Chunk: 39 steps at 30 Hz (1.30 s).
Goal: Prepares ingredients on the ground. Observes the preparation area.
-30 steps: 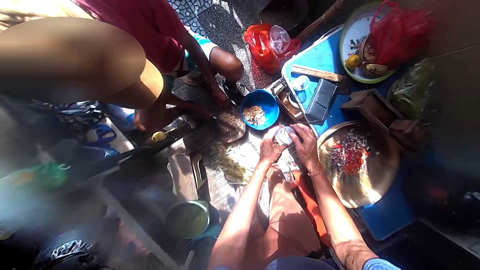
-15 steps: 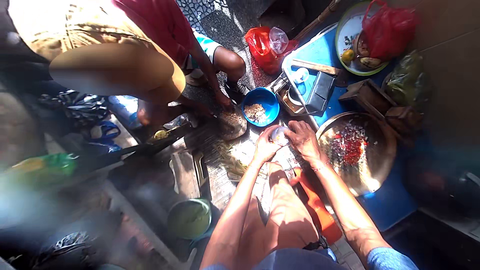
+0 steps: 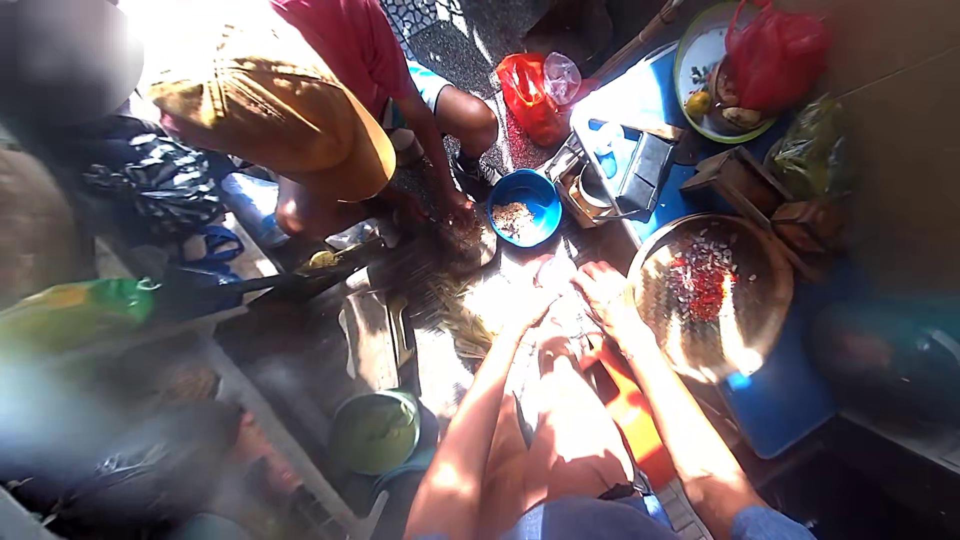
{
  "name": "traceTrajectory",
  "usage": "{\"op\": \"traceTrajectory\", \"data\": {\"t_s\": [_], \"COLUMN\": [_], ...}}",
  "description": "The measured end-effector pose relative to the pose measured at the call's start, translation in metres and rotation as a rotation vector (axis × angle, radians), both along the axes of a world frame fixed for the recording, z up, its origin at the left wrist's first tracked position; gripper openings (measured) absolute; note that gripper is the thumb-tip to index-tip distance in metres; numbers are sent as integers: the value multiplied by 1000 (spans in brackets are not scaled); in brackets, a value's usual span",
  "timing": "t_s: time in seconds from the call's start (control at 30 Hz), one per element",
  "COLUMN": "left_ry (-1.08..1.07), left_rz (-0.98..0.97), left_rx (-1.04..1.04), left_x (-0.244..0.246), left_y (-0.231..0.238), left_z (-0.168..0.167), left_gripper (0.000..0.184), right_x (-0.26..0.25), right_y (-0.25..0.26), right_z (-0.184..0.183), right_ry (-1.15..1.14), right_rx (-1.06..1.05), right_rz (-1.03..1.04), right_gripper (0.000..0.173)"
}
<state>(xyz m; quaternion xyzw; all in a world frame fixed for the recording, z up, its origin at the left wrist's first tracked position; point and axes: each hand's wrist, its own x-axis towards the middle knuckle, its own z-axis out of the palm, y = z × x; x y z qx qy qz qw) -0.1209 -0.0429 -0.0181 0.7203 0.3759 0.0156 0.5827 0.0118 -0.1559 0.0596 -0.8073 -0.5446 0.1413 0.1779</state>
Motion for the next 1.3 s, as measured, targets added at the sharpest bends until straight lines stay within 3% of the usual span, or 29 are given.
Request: {"op": "traceTrajectory", "data": {"t_s": [0.23,0.37,0.57,0.8,0.97,1.07,1.17,1.23,1.3], "left_ry": [129,123,237,354,-40,87,154,232,115], "left_rz": [69,82,1,-48,63,31,44,-3,35], "left_rx": [-47,-74,-135,-148,-42,-148,-50,-167,-103], "left_x": [-17,-13,-1,4,10,12,3,1,2], "left_y": [-13,-20,-28,-27,-23,-17,-27,-23,-27], "left_z": [-10,-19,-14,-8,-2,39,9,22,5], "left_gripper": [59,65,60,56,59,58,57,60,63], "right_x": [-12,-8,-4,-7,-14,-15,-13,-14,-15], "right_y": [-7,-4,-12,-27,-40,-45,-38,-41,-43], "right_z": [8,12,6,-3,-13,-12,-12,-12,-10], "right_ry": [603,774,661,603,383,297,288,345,389], "right_rx": [41,-52,-63,158,192,217,215,182,182], "right_rz": [-302,-510,-458,-475,-402,-343,-375,-382,-406], "right_gripper": [16,15,17,17,24,27,25,24,24]}}
